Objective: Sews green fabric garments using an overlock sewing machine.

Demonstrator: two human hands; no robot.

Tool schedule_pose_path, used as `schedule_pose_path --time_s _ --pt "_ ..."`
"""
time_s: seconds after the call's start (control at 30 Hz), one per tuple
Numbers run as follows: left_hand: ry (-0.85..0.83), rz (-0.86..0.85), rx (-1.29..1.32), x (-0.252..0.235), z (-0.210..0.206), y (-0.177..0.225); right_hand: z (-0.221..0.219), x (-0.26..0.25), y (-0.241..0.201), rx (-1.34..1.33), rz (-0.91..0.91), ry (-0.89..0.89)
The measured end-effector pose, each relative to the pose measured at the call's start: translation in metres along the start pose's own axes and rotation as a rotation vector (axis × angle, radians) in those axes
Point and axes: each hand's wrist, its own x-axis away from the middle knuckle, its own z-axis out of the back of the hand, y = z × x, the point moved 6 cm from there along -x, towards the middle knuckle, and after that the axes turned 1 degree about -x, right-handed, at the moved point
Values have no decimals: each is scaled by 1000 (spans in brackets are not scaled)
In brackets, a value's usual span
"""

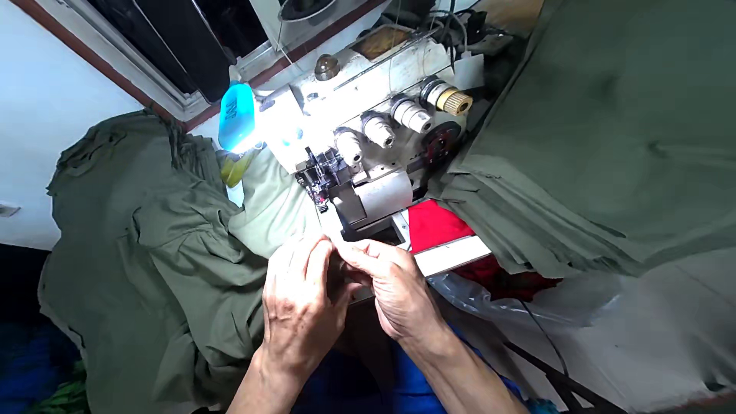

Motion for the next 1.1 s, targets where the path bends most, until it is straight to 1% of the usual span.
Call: schedule_pose_path --time_s 0.1,0.2,0.37,0.47,0.53,0.57,0.63,0.67,0.73,0.8,0.83,0.9,0.97,1.0,1.03,1.1 --pt "-11 25 -134 -1 -9 -4 -1 -1 -1 89 59 40" --pt "4 40 -125 -13 -9 -9 -8 -12 -7 155 84 53" --pt "10 120 -115 -30 -16 -20 -16 -33 -8 247 135 67" --pt "20 155 -91 -40 -24 -30 -16 -40 -6 256 152 85" --pt "-24 197 -98 -46 -29 -38 -16 -43 -5 229 171 116" --pt "-76 234 -101 -48 -31 -42 -15 -43 -5 226 184 130" --pt "-166 312 -82 -47 -31 -51 -12 -39 -5 238 225 132" --pt "-176 348 -59 -42 -29 -54 -10 -34 -5 262 238 120" --pt "-100 387 0 -26 -18 -59 -13 -21 -4 304 227 74" --pt "8 385 53 -3 -4 -53 -22 -12 -1 320 180 -14" --pt "27 387 80 7 4 -42 -28 -11 2 344 158 -63" --pt "-22 447 174 23 16 -9 -36 -13 8 433 168 -107" --pt "-125 497 294 35 18 24 -35 -18 8 513 229 -85" --pt "-152 491 358 39 17 35 -29 -20 5 490 260 -76" --pt "-166 469 441 40 18 39 -17 -23 -1 428 285 -52" --pt "-163 349 551 30 27 29 17 -28 -18 342 289 92"
